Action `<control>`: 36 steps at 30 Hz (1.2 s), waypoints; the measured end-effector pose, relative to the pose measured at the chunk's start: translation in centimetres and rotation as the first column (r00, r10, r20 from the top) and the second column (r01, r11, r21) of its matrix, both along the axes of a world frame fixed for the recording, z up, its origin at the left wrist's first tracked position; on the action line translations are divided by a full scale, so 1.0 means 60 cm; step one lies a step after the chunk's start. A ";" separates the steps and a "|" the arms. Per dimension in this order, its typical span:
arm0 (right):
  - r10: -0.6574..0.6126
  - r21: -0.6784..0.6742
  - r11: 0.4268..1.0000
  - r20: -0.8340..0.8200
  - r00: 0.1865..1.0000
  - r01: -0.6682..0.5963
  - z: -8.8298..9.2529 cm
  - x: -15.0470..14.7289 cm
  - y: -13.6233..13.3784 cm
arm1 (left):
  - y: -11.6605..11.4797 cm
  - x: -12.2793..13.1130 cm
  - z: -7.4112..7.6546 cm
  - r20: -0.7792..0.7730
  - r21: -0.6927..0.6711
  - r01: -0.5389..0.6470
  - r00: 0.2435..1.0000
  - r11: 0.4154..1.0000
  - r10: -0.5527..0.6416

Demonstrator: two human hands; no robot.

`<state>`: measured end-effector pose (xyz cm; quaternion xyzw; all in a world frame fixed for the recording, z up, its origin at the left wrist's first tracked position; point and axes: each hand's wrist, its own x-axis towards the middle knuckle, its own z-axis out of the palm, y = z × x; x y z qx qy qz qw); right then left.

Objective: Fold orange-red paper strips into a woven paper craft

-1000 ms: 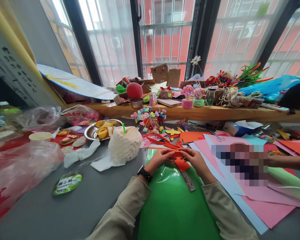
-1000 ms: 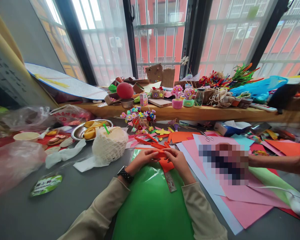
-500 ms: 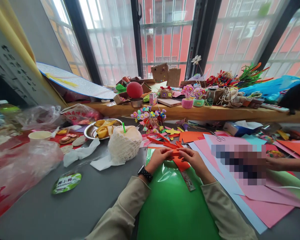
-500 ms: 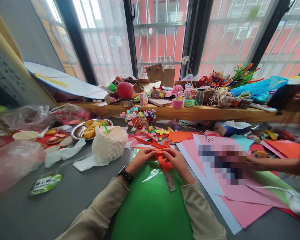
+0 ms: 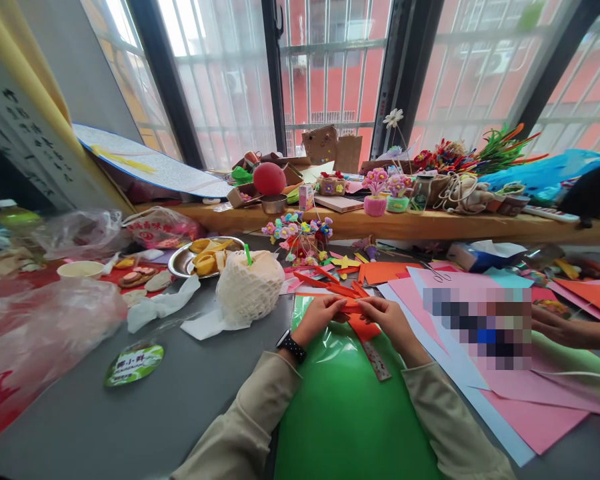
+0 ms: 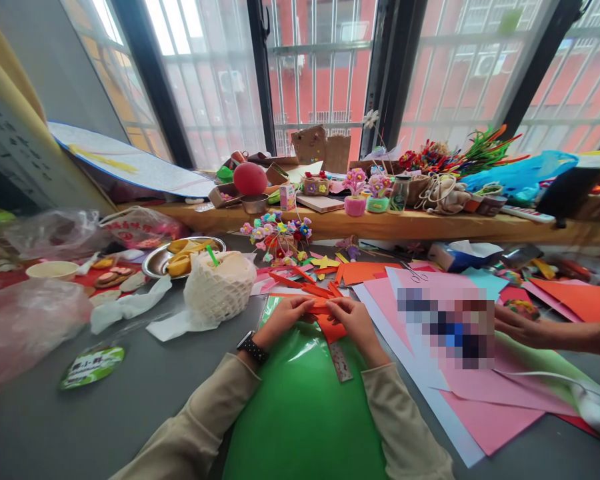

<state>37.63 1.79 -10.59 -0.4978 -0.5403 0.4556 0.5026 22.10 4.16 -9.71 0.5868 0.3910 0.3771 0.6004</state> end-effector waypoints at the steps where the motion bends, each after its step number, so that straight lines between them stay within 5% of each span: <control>1: -0.010 0.001 1.000 -0.007 1.000 0.010 0.000 -0.001 0.000 | 0.000 0.000 -0.001 -0.002 0.004 0.000 1.000 1.000 0.000; 9: -0.040 -0.020 0.999 -0.057 0.998 0.039 -0.002 0.000 0.001 | 0.000 -0.005 0.003 -0.020 0.113 -0.039 0.999 0.993 0.041; 23: -0.045 0.010 0.999 -0.032 0.998 0.045 -0.003 0.000 0.003 | -0.002 -0.002 0.004 0.054 0.037 -0.075 0.996 0.997 0.073; 36: -0.052 0.004 0.999 -0.049 0.997 0.052 -0.001 0.001 0.001 | 0.001 -0.004 -0.001 -0.025 0.131 -0.087 0.996 0.988 0.091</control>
